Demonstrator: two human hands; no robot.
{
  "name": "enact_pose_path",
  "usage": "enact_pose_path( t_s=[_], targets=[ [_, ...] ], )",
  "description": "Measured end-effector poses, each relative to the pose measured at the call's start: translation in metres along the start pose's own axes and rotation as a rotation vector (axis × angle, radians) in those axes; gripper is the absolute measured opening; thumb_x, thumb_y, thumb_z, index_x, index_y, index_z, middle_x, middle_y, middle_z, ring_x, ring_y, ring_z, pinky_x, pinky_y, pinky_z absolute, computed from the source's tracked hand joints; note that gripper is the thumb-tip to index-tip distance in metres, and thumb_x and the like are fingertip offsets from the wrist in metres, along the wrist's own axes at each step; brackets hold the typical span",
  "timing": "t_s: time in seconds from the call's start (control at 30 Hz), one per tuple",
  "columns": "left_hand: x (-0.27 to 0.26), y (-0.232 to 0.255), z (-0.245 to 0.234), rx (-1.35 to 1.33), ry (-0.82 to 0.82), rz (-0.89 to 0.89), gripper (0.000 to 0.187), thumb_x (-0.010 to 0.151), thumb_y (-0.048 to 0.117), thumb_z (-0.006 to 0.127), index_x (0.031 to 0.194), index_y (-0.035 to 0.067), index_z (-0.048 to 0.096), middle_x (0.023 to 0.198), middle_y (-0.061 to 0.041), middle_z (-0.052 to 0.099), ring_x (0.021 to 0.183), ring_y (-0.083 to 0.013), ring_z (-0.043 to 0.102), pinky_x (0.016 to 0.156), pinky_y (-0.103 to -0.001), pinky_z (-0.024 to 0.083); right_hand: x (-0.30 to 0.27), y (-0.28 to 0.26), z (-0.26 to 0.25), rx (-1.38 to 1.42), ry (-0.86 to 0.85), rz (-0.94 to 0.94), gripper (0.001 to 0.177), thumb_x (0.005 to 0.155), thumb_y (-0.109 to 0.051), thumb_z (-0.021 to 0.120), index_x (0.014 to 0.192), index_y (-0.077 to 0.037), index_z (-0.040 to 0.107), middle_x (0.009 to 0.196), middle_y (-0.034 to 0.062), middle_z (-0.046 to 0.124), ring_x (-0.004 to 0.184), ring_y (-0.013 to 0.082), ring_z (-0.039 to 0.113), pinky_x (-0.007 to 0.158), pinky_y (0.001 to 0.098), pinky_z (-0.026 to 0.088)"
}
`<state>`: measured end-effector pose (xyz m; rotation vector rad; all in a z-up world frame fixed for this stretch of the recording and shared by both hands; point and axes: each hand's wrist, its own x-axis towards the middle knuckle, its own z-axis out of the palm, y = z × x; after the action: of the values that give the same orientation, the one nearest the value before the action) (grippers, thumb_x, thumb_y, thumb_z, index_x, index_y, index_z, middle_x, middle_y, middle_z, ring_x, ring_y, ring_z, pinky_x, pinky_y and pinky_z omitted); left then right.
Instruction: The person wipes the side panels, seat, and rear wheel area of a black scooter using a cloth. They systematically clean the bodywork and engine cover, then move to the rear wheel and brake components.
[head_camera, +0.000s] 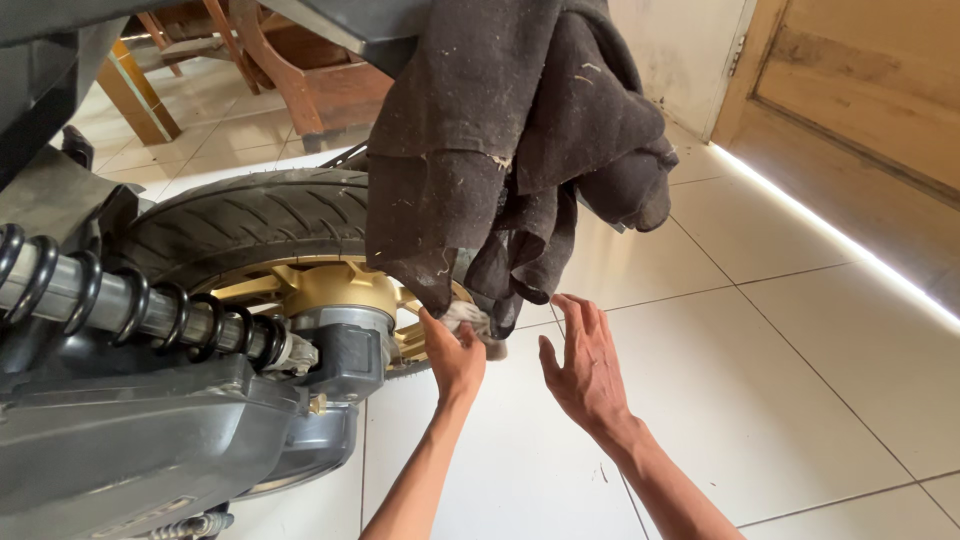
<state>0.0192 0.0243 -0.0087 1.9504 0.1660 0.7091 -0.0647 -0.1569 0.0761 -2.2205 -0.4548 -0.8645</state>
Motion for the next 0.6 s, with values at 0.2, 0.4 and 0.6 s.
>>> enact_pose_path(
  t_s=[0.2, 0.4, 0.6],
  targets=[
    [-0.01, 0.046, -0.008, -0.111, 0.072, -0.016, 0.084, 0.098, 0.007, 0.064, 0.157, -0.01, 0.007, 0.142, -0.037, 0.045, 0.128, -0.0442, 0.056, 0.112, -0.049, 0.045, 0.0, 0.006, 0.003, 0.01, 0.021, -0.014, 0.052, 0.086, -0.006, 0.067, 0.133, -0.003, 0.047, 0.129, 0.0199, 0.053, 0.118, 0.0392, 0.053, 0.099, 0.0501, 0.047],
    [-0.007, 0.109, -0.036, -0.334, 0.234, -0.002, 0.071, 0.088, 0.002, 0.061, 0.148, 0.0, 0.024, 0.136, -0.024, 0.048, 0.108, -0.0283, 0.067, 0.088, -0.04, 0.063, -0.002, 0.011, 0.001, 0.032, -0.028, 0.046, 0.048, 0.085, -0.005, 0.066, 0.131, -0.006, 0.051, 0.127, 0.0174, 0.054, 0.114, 0.0372, 0.054, 0.096, 0.0491, 0.048],
    [0.017, 0.115, -0.058, -0.458, 0.539, 0.268, 0.049, 0.093, -0.012, 0.057, 0.136, -0.001, 0.038, 0.139, -0.02, 0.048, 0.12, -0.0284, 0.054, 0.093, -0.035, 0.049, -0.002, 0.022, -0.005, 0.051, -0.014, 0.05, 0.046, 0.086, -0.005, 0.066, 0.13, -0.006, 0.052, 0.127, 0.0167, 0.055, 0.115, 0.037, 0.053, 0.096, 0.0487, 0.048]
  ],
)
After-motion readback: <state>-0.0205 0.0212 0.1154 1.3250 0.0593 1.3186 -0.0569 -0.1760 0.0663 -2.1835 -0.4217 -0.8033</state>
